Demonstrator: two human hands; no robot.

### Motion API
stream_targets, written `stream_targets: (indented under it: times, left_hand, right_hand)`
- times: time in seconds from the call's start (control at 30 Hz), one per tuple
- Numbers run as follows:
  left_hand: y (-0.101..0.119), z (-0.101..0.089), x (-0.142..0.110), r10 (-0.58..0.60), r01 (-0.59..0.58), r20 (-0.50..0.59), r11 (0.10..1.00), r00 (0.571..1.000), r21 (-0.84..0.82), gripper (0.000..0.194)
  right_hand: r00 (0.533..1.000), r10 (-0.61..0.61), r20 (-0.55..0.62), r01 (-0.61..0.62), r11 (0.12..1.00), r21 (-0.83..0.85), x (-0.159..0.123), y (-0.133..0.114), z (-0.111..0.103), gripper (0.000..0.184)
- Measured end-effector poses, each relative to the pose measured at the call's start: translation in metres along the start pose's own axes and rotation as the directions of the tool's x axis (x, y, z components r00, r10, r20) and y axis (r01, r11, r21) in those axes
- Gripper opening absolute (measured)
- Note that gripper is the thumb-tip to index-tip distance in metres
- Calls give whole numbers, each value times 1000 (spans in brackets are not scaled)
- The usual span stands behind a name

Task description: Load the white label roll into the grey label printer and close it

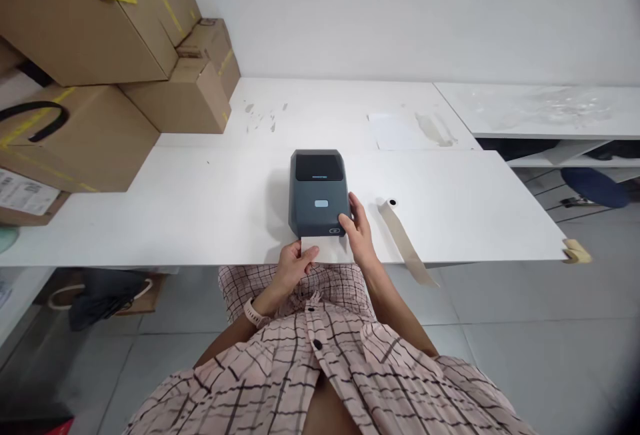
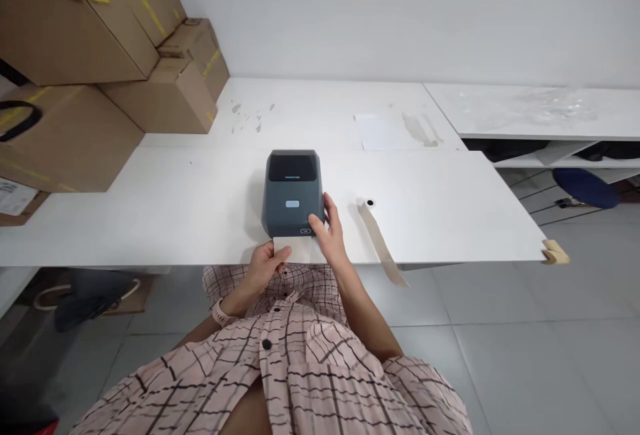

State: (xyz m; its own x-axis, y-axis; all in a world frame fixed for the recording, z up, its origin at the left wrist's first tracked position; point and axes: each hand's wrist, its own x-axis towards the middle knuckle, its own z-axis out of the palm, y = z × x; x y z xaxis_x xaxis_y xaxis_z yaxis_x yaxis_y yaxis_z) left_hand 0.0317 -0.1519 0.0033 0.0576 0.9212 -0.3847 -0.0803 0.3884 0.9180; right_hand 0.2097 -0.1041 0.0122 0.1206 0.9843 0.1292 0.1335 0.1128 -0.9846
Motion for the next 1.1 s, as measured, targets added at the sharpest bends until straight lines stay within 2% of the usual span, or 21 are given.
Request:
stream_targets:
  times: [0.07,0.13,0.2,0.27,0.33,0.43,0.5,0.57,0.63,0.7,0.8,0.87,0.9,0.97,1.1]
  left_hand:
    - [-8,-2,4,-3,4,23,1000,1000,-16,53]
    - [-11,-4,4,11,-10,42,1000,999,-14,51]
    - [-10,-9,-1,54,-55,46,998,998,21,48]
    - [-6,-19,-7,142,-141,-12,987,990,80,43]
    - [0,-31,-11,252,-231,-143,961,957,151,37]
    - [13,-44,-7,410,-332,-319,904,855,270,31]
    - [24,-43,1,510,-403,-323,848,797,345,34]
    - [32,-35,10,583,-482,-230,792,779,375,43]
    - [38,-24,16,601,-532,-108,765,792,362,58]
    - [39,-14,18,577,-532,-39,775,816,340,72]
    - [35,-10,16,501,-469,-31,829,865,306,87]
    - [31,-11,15,425,-409,-18,881,905,239,96]
    - [30,-12,16,394,-385,-8,901,919,198,99]
    - [26,-14,19,365,-364,13,922,931,131,102]
    - [19,-15,25,411,-408,0,905,912,121,91]
  right_hand:
    - [974,-224,-30,213,954,-211,-1,-14,-1,57]
    - [898,-436,62,426,823,-376,-1,-27,-1,49]
    - [821,-539,187,558,690,-460,-1,-37,0,52]
    - [784,-567,252,603,604,-521,-1,-43,4,62]
    - [774,-580,257,606,558,-568,-1,-47,10,71]
    - [788,-551,272,585,537,-608,2,-51,19,70]
    - [801,-523,293,575,534,-620,7,-52,25,61]
    - [803,-511,307,577,539,-614,11,-52,27,50]
    - [801,-513,310,587,567,-578,11,-49,24,41]
    - [813,-511,280,576,638,-511,4,-42,16,39]
    - [901,-418,118,429,819,-381,-11,-23,2,51]
    - [969,-248,14,243,935,-259,-18,-8,-3,60]
    - [987,-158,-9,154,969,-193,-19,-1,-4,62]
    - [999,-40,-7,39,995,-94,-20,10,-4,63]
    - [999,-50,-6,50,995,-82,-19,19,1,64]
